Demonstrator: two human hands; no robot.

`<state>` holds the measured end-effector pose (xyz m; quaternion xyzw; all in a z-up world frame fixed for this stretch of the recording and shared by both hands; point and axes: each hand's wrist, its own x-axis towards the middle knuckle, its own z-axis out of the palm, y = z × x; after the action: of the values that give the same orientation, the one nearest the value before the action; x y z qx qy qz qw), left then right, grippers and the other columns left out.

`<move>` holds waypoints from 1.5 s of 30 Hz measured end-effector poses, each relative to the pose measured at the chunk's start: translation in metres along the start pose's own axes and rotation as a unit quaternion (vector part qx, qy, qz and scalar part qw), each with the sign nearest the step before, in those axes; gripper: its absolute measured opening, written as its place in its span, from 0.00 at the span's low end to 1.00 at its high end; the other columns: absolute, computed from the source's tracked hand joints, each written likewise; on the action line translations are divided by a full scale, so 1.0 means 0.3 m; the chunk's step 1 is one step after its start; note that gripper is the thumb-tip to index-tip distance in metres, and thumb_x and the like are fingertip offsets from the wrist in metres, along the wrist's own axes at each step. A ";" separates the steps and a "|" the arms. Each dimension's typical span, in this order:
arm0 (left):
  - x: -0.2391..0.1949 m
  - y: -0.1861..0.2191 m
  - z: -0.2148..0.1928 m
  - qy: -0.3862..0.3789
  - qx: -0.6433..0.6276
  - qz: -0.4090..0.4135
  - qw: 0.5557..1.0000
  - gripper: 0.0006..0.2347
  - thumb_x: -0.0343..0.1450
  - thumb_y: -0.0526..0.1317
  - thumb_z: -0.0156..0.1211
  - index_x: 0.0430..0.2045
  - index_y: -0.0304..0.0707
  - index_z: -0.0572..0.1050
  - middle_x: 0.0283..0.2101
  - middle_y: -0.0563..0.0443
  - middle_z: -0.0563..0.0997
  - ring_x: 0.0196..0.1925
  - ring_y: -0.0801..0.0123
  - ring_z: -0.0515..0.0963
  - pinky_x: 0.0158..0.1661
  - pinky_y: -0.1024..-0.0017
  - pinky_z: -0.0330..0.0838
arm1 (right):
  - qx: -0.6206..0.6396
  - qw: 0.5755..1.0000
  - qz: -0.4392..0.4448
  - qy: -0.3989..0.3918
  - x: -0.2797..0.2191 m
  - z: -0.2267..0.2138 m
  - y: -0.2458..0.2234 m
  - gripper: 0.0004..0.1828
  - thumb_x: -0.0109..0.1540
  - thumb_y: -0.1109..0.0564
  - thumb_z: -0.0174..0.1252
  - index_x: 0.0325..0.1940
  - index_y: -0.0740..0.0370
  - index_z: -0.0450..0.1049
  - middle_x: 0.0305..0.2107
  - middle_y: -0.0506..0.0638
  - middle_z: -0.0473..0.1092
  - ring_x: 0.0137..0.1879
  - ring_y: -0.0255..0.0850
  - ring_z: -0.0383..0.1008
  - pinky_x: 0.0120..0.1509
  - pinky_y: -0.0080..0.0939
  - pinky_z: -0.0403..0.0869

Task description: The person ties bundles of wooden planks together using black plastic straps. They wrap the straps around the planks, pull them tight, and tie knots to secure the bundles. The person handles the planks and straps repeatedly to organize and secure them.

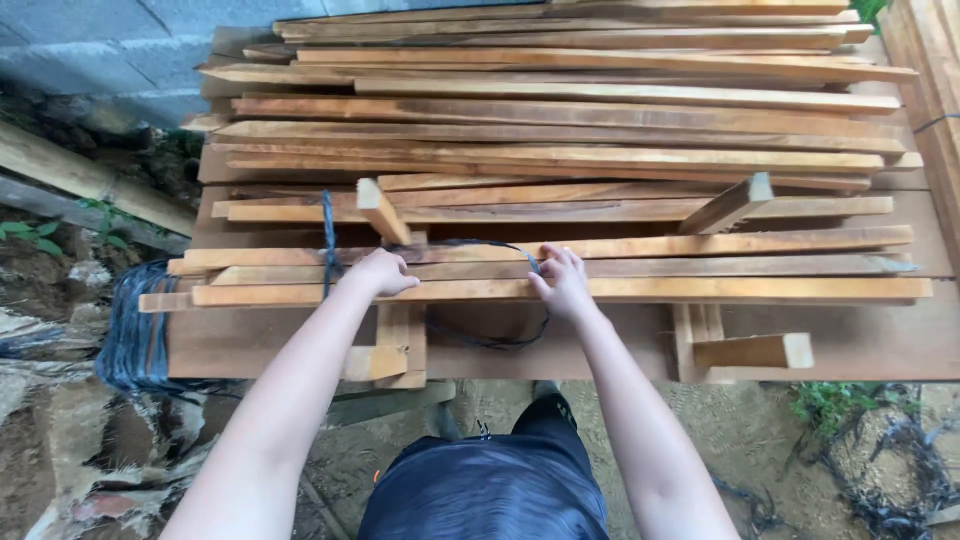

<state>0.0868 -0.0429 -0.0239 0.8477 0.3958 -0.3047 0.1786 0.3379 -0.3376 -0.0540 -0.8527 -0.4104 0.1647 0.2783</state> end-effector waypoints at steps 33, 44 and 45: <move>-0.144 1.152 0.053 0.101 0.124 0.143 0.977 0.57 0.56 0.59 0.75 0.75 0.40 0.40 0.73 0.44 0.53 0.75 0.47 0.48 0.70 0.33 0.36 | 0.190 0.962 -0.004 0.196 -0.071 -0.483 0.330 0.04 0.64 0.59 0.62 0.34 0.59 0.79 0.42 0.51 0.80 0.58 0.47 0.78 0.63 0.47 0.76; -0.159 1.142 0.039 0.129 0.120 0.170 0.970 0.56 0.56 0.61 0.74 0.74 0.38 0.43 0.71 0.42 0.55 0.73 0.48 0.50 0.71 0.37 0.35 | 0.431 0.793 0.410 0.129 -0.342 -0.187 0.348 0.24 0.66 0.37 0.58 0.38 0.61 0.80 0.21 0.51 0.76 0.15 0.34 0.65 0.16 0.31 0.60; -0.155 1.146 0.039 0.132 0.119 0.171 0.969 0.56 0.55 0.62 0.74 0.73 0.37 0.44 0.70 0.42 0.56 0.73 0.49 0.51 0.71 0.38 0.35 | 0.414 0.787 0.446 0.103 -0.363 -0.176 0.340 0.29 0.63 0.31 0.59 0.41 0.60 0.81 0.26 0.51 0.80 0.19 0.34 0.68 0.19 0.30 0.63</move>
<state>0.3273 -0.2896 0.0192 0.9508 0.2257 -0.1997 0.0719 0.3604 -0.4937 -0.0687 -0.7557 0.1542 0.3360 0.5405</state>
